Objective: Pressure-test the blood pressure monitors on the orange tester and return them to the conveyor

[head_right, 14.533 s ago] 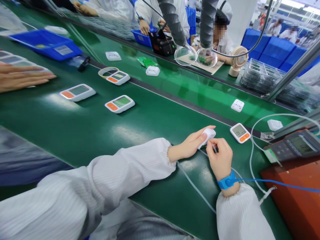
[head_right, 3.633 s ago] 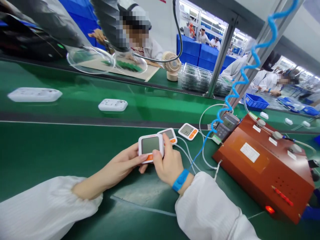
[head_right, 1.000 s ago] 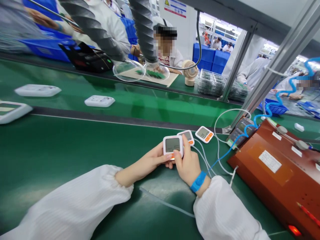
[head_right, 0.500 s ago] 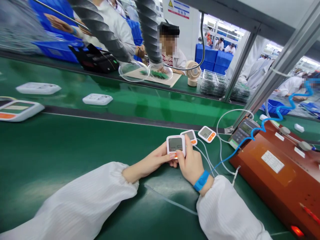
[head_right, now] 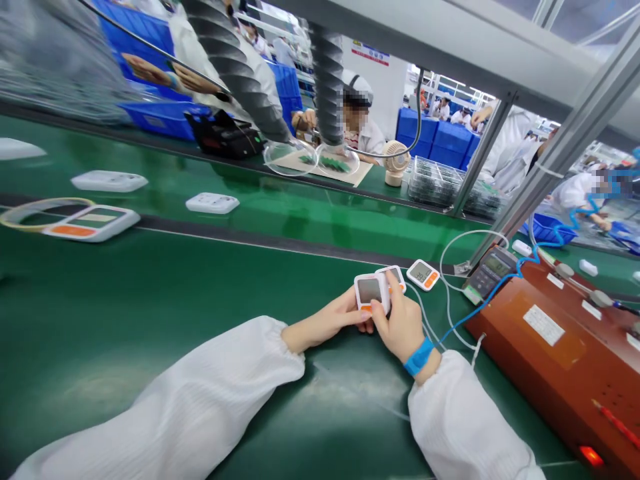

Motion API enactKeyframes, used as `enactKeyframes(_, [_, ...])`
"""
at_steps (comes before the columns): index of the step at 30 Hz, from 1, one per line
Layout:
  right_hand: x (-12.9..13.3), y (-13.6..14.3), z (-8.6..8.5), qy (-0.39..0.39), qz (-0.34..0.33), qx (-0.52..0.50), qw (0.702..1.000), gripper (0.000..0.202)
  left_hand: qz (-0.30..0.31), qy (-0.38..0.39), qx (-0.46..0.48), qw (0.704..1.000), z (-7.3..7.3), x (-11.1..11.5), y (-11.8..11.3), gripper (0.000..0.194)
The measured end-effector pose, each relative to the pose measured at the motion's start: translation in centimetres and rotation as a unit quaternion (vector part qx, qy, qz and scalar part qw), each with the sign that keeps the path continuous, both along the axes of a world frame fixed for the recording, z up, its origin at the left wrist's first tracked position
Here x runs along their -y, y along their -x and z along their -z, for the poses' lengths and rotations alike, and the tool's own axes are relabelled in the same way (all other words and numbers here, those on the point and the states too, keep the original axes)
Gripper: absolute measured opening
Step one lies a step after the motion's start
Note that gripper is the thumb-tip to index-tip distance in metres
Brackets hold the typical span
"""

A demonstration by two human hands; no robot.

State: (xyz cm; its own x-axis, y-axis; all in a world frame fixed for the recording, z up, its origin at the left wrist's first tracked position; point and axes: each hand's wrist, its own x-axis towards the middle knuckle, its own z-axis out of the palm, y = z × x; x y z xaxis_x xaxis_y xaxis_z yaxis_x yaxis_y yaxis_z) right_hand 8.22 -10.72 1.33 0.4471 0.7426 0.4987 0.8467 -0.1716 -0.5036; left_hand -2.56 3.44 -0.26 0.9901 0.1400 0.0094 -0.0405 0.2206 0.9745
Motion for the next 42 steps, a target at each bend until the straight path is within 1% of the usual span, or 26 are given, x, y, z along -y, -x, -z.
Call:
enactKeyframes(3, [0.1, -0.3, -1.0, -0.069, -0.006, 0.095, 0.993, 0.049, 0.022, -0.009, 0.012, 1.000, 0.0, 0.0, 0.1, 0.082])
enactKeyframes(5, [0.6, -0.8, -1.7, -0.094, -0.005, 0.152, 0.984, 0.041, 0.021, -0.013, 0.018, 1.000, -0.1, 0.1, 0.2, 0.087])
enactKeyframes(7, [1.6, -1.4, -2.1, -0.100, 0.024, 0.172, 0.980, 0.037, 0.006, -0.021, 0.018, 1.000, -0.1, 0.2, 0.2, 0.084])
enactKeyframes(9, [3.1, -2.1, -1.9, -0.091, 0.077, 0.159, 0.980, 0.036, -0.018, -0.031, 0.015, 0.999, 0.0, 0.2, 0.0, 0.075])
enactKeyframes(11, [4.9, -2.5, -1.2, -0.052, 0.129, 0.117, 0.983, 0.038, -0.052, -0.041, 0.015, 0.998, 0.1, 0.2, -0.3, 0.065])
enactKeyframes(13, [6.4, -2.6, -0.3, 0.010, 0.180, 0.053, 0.982, 0.042, -0.100, -0.051, 0.016, 0.994, 0.3, 0.1, -0.5, 0.056])
enactKeyframes(15, [7.4, -2.7, 0.5, 0.077, 0.203, -0.007, 0.976, 0.043, -0.149, -0.062, 0.011, 0.987, 0.5, -0.1, -0.8, 0.049])
enactKeyframes(17, [8.0, -2.8, 0.8, 0.134, 0.218, -0.026, 0.966, 0.040, -0.188, -0.075, 0.002, 0.979, 0.5, -0.3, -0.9, 0.043])
enactKeyframes(18, [8.1, -2.9, 0.8, 0.160, 0.230, -0.016, 0.960, 0.038, -0.202, -0.082, -0.003, 0.976, 0.6, -0.4, -0.9, 0.041])
enactKeyframes(20, [8.1, -2.9, 0.4, 0.192, 0.260, 0.045, 0.945, 0.032, -0.223, -0.094, -0.007, 0.970, 0.5, -0.4, -0.9, 0.039])
enactKeyframes(22, [7.5, -2.4, -0.3, 0.186, 0.265, 0.126, 0.938, 0.026, -0.234, -0.102, -0.002, 0.967, 0.4, -0.4, -1.0, 0.037])
enactKeyframes(23, [7.0, -1.8, -0.6, 0.170, 0.249, 0.156, 0.940, 0.023, -0.236, -0.105, 0.000, 0.966, 0.4, -0.5, -1.0, 0.037])
enactKeyframes(25, [5.4, 0.0, -1.1, 0.138, 0.177, 0.166, 0.960, 0.021, -0.242, -0.113, 0.004, 0.964, 0.4, -0.7, -1.0, 0.037])
enactKeyframes(26, [4.4, 1.2, -1.1, 0.139, 0.109, 0.140, 0.974, 0.019, -0.245, -0.118, 0.004, 0.962, 0.4, -0.9, -1.0, 0.037])
enactKeyframes(27, [3.3, 2.5, -1.0, 0.148, 0.023, 0.102, 0.983, 0.018, -0.251, -0.126, 0.004, 0.960, 0.5, -1.3, -1.0, 0.038])
enactKeyframes(28, [2.2, 3.8, -0.7, 0.160, -0.064, 0.064, 0.983, 0.019, -0.257, -0.134, 0.003, 0.957, 0.5, -1.7, -1.0, 0.039])
enactKeyframes(29, [1.1, 4.9, -0.4, 0.174, -0.136, 0.039, 0.974, 0.024, -0.266, -0.145, 0.001, 0.953, 0.6, -2.3, -0.9, 0.041])
enactKeyframes(30, [0.2, 5.8, 0.1, 0.185, -0.185, 0.033, 0.965, 0.034, -0.277, -0.157, -0.002, 0.948, 0.7, -2.9, -0.8, 0.043])
enactKeyframes(31, [-0.5, 6.4, 0.5, 0.194, -0.213, 0.046, 0.957, 0.041, -0.289, -0.171, -0.007, 0.942, 0.7, -3.6, -0.8, 0.045])
enactKeyframes(32, [-1.1, 6.7, 0.9, 0.200, -0.241, 0.054, 0.948, 0.038, -0.302, -0.188, -0.012, 0.934, 0.7, -4.3, -0.7, 0.046])
enactKeyframes(34, [-1.5, 6.7, 1.5, 0.202, -0.294, 0.062, 0.932, 0.026, -0.333, -0.227, -0.023, 0.915, 0.7, -5.8, -0.4, 0.045])
enactKeyframes(36, [-1.4, 5.9, 1.7, 0.190, -0.317, 0.039, 0.928, 0.018, -0.366, -0.273, -0.037, 0.889, 0.6, -7.4, 0.1, 0.039])
enactKeyframes(38, [-1.1, 4.8, 1.6, 0.176, -0.286, -0.008, 0.942, 0.016, -0.396, -0.313, -0.053, 0.862, 0.4, -9.0, 0.9, 0.031])
enactKeyframes(40, [-1.0, 3.7, 1.5, 0.169, -0.232, -0.050, 0.957, 0.015, -0.432, -0.352, -0.074, 0.827, 0.1, -10.8, 2.1, 0.028])
enactKeyframes(41, [-1.0, 3.2, 1.6, 0.166, -0.205, -0.066, 0.962, 0.013, -0.456, -0.376, -0.091, 0.801, 0.0, -11.7, 2.7, 0.028])
enactKeyframes(42, [-1.0, 2.7, 1.7, 0.163, -0.182, -0.076, 0.967, 0.012, -0.484, -0.420, -0.120, 0.758, 0.0, -12.6, 3.4, 0.028])
